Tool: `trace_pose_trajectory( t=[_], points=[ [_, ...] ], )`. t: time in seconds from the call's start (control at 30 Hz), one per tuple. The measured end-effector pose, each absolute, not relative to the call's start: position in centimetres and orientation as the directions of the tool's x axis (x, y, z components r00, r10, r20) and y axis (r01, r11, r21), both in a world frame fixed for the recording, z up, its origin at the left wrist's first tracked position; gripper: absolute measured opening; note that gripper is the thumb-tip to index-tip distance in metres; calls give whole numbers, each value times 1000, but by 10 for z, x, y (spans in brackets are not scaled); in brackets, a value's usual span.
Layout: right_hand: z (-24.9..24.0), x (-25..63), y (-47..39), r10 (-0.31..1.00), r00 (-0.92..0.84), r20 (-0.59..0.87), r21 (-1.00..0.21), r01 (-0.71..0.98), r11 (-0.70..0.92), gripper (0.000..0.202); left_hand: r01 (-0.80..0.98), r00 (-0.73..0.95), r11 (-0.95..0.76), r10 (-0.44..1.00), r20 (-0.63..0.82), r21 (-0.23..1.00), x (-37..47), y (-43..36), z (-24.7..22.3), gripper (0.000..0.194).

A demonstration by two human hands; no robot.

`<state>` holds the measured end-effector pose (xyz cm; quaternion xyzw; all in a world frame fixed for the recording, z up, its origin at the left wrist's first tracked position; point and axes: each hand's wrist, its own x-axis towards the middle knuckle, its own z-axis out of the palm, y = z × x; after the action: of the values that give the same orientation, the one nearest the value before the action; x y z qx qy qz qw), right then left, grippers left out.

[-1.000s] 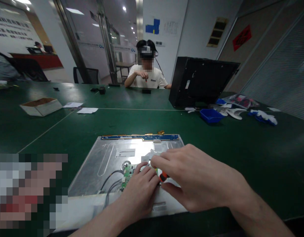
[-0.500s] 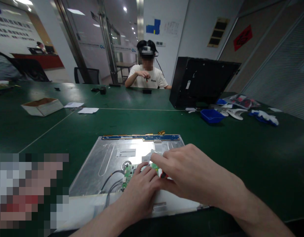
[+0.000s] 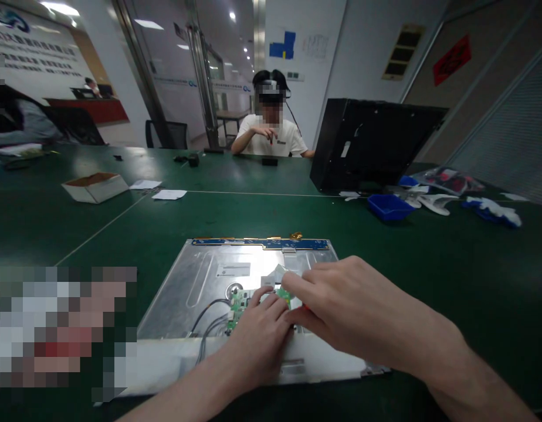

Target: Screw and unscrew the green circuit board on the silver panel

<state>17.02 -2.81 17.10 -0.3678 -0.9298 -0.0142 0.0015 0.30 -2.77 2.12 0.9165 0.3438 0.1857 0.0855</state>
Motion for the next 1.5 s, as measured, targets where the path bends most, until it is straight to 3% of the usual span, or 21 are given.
trace_pose_trajectory(
  t=[0.2, 0.4, 0.53, 0.67, 0.8, 0.93, 1.1, 1.27, 1.4, 1.5],
  points=[
    [170, 170, -29, 654, -755, 53, -1, 654, 756, 21, 606, 703, -741, 669, 242, 289, 3, -28, 23, 30],
    [169, 166, -28, 713, -700, 47, 45, 714, 698, 17, 596, 708, -757, 652, 271, 267, 3, -28, 20, 28],
    [175, 172, -27, 656, -754, 35, -34, 655, 755, 7, 591, 719, -761, 648, 253, 267, 3, -27, 20, 29],
    [176, 173, -28, 643, -766, 15, -80, 640, 764, 14, 600, 710, -749, 660, 244, 280, 3, -27, 22, 22],
    [174, 167, -28, 719, -695, -21, -18, 719, 695, 19, 602, 705, -748, 662, 254, 279, 4, -26, 20, 19],
    [175, 168, -28, 653, -757, -21, -24, 654, 756, 7, 593, 703, -756, 654, 281, 276, 4, -26, 18, 26],
    [175, 172, -28, 670, -742, -7, -57, 669, 741, 20, 600, 695, -750, 661, 283, 278, 5, -27, 20, 24],
    [175, 172, -28, 672, -740, -5, -31, 672, 740, 11, 599, 701, -753, 658, 276, 274, 5, -27, 19, 25],
    [177, 172, -30, 643, -766, -17, -87, 642, 762, 20, 583, 705, -764, 645, 295, 277, 4, -26, 16, 29],
    [175, 171, -29, 677, -736, -10, -59, 676, 735, 21, 578, 703, -768, 641, 309, 277, 5, -26, 16, 27]
  ],
)
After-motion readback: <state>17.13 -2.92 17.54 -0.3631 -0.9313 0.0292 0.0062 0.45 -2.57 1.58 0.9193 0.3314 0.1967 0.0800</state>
